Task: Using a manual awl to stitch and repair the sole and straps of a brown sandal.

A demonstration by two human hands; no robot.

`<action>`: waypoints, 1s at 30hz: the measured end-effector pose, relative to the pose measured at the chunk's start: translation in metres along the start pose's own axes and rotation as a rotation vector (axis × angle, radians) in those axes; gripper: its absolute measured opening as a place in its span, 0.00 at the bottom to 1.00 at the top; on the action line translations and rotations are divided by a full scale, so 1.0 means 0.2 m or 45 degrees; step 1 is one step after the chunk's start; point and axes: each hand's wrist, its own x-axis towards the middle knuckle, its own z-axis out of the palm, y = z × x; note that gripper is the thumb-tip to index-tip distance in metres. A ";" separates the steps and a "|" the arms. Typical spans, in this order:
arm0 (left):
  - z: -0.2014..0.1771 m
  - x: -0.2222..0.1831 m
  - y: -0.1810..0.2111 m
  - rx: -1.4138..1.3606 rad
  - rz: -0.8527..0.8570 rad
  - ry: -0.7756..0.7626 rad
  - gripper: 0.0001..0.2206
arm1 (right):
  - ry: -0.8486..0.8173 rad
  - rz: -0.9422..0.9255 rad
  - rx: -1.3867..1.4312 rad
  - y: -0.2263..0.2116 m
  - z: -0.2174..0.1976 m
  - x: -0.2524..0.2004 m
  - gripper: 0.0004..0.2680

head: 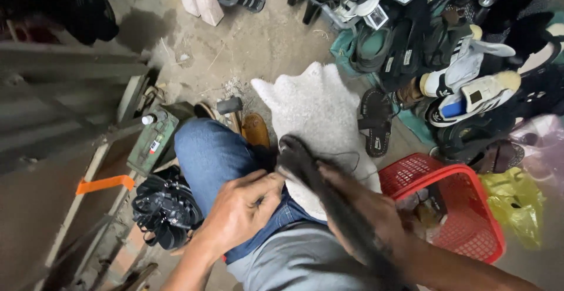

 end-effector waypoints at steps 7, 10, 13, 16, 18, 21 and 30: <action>0.04 0.02 -0.02 -0.074 -0.099 -0.029 0.08 | -0.406 0.207 0.210 0.11 -0.02 -0.01 0.23; 0.06 0.02 -0.02 0.295 0.096 0.139 0.03 | -0.206 0.162 0.301 0.14 0.02 0.05 0.20; 0.07 0.04 -0.05 -0.036 -0.145 0.061 0.06 | -0.723 0.010 0.260 0.34 0.12 0.01 0.23; 0.10 0.05 -0.09 -0.453 -0.218 0.104 0.03 | -0.066 -0.115 -0.028 0.08 0.06 0.09 0.15; 0.14 0.02 -0.13 -0.458 -0.189 0.151 0.05 | -0.109 -0.116 -0.120 0.14 0.08 0.03 0.17; 0.09 0.00 -0.17 -0.412 -0.078 0.140 0.10 | -0.115 -0.197 -0.146 0.05 0.09 0.05 0.16; -0.02 -0.23 -0.16 0.088 -0.247 0.190 0.13 | -0.250 -0.525 -0.177 0.00 0.29 0.08 0.19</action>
